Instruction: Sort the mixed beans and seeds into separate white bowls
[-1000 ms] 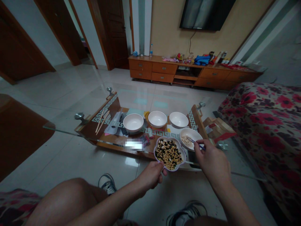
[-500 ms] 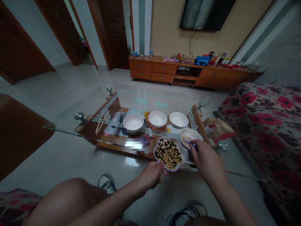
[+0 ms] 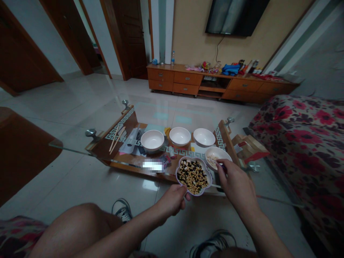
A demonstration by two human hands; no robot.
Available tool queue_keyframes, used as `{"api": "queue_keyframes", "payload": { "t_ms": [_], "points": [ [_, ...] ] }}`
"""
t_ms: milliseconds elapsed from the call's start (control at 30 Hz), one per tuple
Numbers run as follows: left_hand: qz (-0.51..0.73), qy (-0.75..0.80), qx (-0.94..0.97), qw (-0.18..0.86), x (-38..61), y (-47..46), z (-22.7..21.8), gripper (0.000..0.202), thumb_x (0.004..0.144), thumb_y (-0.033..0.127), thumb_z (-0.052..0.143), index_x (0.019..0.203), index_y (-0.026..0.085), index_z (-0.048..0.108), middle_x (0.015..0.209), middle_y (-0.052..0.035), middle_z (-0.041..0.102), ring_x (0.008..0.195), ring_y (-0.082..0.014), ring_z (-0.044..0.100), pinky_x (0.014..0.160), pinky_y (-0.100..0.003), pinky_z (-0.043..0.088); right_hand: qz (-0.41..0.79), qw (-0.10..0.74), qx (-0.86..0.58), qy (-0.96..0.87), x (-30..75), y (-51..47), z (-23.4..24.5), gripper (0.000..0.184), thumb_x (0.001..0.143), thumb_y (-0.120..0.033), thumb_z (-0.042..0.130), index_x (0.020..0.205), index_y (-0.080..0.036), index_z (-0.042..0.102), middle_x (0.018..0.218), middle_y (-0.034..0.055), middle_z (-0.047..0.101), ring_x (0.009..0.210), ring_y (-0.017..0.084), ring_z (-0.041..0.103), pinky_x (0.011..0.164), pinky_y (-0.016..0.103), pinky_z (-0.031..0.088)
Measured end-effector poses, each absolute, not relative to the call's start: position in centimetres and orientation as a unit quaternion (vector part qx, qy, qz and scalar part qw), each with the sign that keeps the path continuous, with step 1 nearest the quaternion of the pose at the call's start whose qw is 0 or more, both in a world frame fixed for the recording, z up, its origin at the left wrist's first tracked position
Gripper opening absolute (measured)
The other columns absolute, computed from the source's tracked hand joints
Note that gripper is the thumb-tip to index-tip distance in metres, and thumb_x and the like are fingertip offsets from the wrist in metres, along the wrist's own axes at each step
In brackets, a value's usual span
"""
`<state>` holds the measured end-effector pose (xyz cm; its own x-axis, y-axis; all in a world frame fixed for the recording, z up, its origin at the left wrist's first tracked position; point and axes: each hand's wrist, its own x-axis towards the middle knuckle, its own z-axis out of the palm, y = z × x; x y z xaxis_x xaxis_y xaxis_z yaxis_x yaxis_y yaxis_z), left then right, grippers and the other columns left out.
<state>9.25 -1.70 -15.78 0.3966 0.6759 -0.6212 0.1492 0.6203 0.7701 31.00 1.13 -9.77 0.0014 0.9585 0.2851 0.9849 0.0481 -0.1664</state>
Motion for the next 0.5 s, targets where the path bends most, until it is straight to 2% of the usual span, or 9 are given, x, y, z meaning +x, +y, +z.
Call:
{"api": "queue_keyframes", "payload": {
  "t_ms": [133, 267, 367, 500],
  "points": [
    [0.164, 0.528, 0.402, 0.73, 9.3, -1.6, -15.9, 0.047, 0.092, 0.058, 0.03, 0.077, 0.019, 0.052, 0.042, 0.0062, 0.04, 0.031, -0.0076, 0.025, 0.037, -0.021, 0.015, -0.038, 0.181, -0.705, -0.685, 31.1, 1.0, -9.4, 0.035, 0.096, -0.035, 0.041, 0.112, -0.019, 0.068, 0.095, 0.0113, 0.075, 0.079, 0.024, 0.07, 0.067, 0.032, 0.046],
    [0.169, 0.525, 0.406, 0.729, 9.2, -1.8, -16.0, 0.05, 0.09, 0.064, 0.031, 0.077, 0.019, 0.052, 0.043, 0.0061, 0.041, 0.031, -0.0073, 0.026, 0.039, -0.021, 0.016, 0.002, 0.26, -0.722, -0.641, 31.0, 1.0, -9.1, 0.04, 0.092, -0.038, 0.047, 0.118, -0.018, 0.07, 0.093, 0.0128, 0.076, 0.077, 0.026, 0.072, 0.069, 0.034, 0.05],
    [0.174, 0.526, 0.407, 0.726, 9.1, -2.2, -15.6, 0.052, 0.088, 0.066, 0.032, 0.077, 0.019, 0.052, 0.044, 0.0064, 0.041, 0.031, -0.0068, 0.025, 0.039, -0.021, 0.015, 0.129, 0.328, -0.721, -0.597, 30.6, 0.9, -9.0, 0.046, 0.089, -0.045, 0.054, 0.124, -0.018, 0.068, 0.095, 0.0126, 0.077, 0.083, 0.027, 0.073, 0.071, 0.036, 0.054],
    [0.18, 0.523, 0.401, 0.73, 8.9, -2.5, -15.2, 0.049, 0.09, 0.061, 0.032, 0.077, 0.019, 0.053, 0.044, 0.0063, 0.04, 0.031, -0.0067, 0.023, 0.038, -0.021, 0.014, 0.397, 0.419, -0.644, -0.502, 29.7, 0.4, -8.9, 0.054, 0.081, -0.051, 0.067, 0.121, -0.015, 0.068, 0.092, 0.0118, 0.077, 0.084, 0.024, 0.073, 0.071, 0.036, 0.059]
  ]
}}
